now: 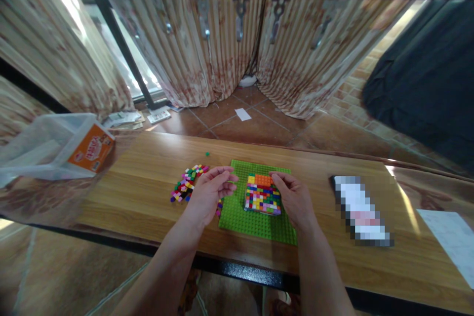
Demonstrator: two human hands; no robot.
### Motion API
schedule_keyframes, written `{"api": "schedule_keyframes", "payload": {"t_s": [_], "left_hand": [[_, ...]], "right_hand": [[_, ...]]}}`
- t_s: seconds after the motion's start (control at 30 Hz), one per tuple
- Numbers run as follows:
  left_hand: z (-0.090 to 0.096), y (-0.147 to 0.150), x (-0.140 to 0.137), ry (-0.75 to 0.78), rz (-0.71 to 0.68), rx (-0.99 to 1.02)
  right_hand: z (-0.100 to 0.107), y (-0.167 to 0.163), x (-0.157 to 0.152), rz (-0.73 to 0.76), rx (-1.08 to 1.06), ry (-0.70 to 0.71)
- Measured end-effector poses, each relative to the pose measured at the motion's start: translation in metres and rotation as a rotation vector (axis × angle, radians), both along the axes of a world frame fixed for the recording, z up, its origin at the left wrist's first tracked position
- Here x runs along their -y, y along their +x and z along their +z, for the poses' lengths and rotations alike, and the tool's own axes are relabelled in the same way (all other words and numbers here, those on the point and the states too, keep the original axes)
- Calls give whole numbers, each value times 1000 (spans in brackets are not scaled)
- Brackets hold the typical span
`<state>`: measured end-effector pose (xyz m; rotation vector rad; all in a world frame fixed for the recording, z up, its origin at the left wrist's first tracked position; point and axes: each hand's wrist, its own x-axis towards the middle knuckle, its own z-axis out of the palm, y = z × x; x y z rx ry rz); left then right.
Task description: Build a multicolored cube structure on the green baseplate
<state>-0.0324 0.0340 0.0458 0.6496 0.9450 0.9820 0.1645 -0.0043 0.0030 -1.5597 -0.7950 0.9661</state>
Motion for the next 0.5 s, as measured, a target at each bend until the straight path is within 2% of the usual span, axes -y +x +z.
{"api": "schedule_keyframes", "payload": {"t_s": [0.13,0.37,0.5], "left_hand": [[0,-1,-1,1,2,-8],[0,-2,0,-1,10,-2],[1,-7,-4,-3,41,24]], "right_hand": [[-1,-1,-1,-16,9,3],[-2,2,0,-16,243,-2],[1,1,0,-29,302,-3]]}}
